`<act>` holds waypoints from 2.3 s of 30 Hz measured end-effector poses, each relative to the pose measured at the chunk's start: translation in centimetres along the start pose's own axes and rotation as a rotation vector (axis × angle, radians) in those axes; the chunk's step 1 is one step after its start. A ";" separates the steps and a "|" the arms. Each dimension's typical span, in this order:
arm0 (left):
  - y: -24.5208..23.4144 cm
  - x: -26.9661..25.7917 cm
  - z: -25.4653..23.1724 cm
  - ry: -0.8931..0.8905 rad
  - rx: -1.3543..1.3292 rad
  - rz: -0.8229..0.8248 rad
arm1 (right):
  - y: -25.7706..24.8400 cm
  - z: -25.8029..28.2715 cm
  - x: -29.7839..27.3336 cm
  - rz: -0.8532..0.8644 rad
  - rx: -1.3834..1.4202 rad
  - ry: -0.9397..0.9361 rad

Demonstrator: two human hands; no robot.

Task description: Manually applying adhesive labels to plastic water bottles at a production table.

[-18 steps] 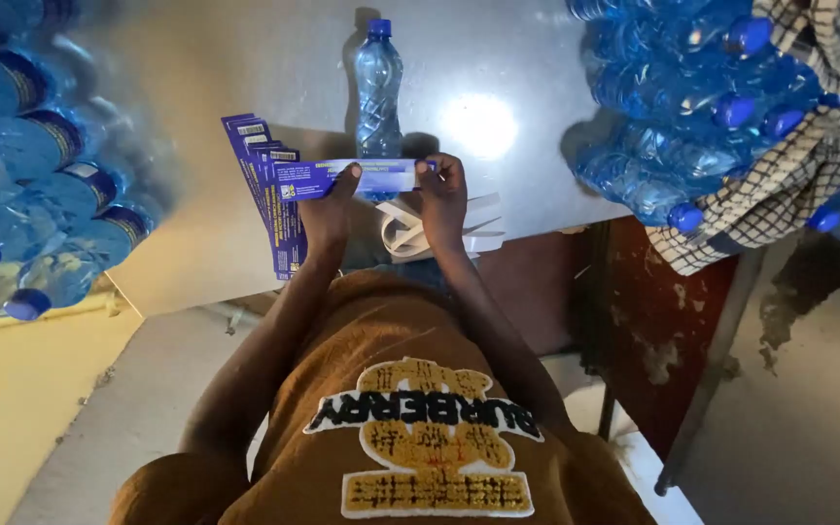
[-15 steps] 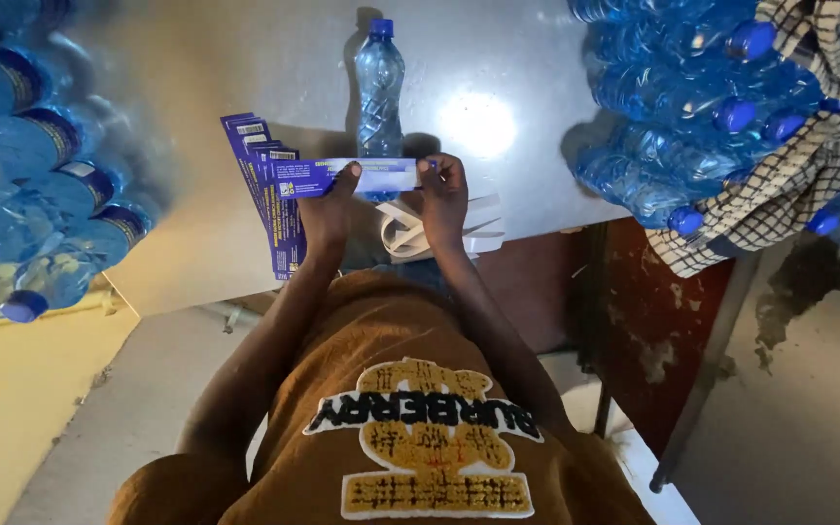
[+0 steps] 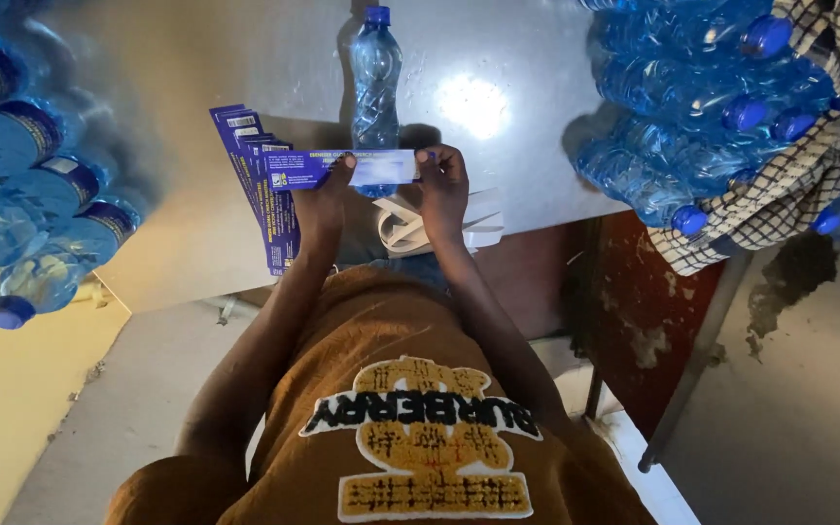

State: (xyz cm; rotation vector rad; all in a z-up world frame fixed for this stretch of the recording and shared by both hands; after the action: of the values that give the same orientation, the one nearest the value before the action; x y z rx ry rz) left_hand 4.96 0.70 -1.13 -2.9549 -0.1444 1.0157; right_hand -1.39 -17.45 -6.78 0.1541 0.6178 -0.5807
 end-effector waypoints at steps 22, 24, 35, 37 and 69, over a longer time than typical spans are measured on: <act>-0.5 0.4 1.7 -0.013 0.019 -0.004 | 0.5 -0.4 0.3 -0.043 0.045 -0.025; -0.7 0.6 2.2 -0.027 0.003 -0.027 | 0.5 -1.2 0.6 -0.071 0.029 -0.050; 0.1 2.5 4.1 -0.120 -0.257 -0.196 | 6.3 -0.2 -1.4 0.045 0.062 -0.178; -0.1 3.0 5.3 -0.114 -0.315 -0.226 | 7.3 0.5 -1.6 0.063 0.032 -0.157; 0.0 -0.4 -3.6 0.108 -0.342 0.185 | 11.3 10.5 0.7 0.904 1.100 0.123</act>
State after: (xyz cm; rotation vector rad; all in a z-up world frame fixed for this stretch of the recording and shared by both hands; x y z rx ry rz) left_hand 6.88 0.71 1.91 -3.3803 -0.0469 0.9279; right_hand 10.60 -11.63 0.94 1.4317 0.2284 0.0376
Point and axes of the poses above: each hand's wrist, its own x-axis towards the middle knuckle, its own y-axis out of the palm, z = x × y, the point moved 4 cm from there along x, towards the middle knuckle, and after that the axes turned 3 degrees about z, right-handed, at the moved point
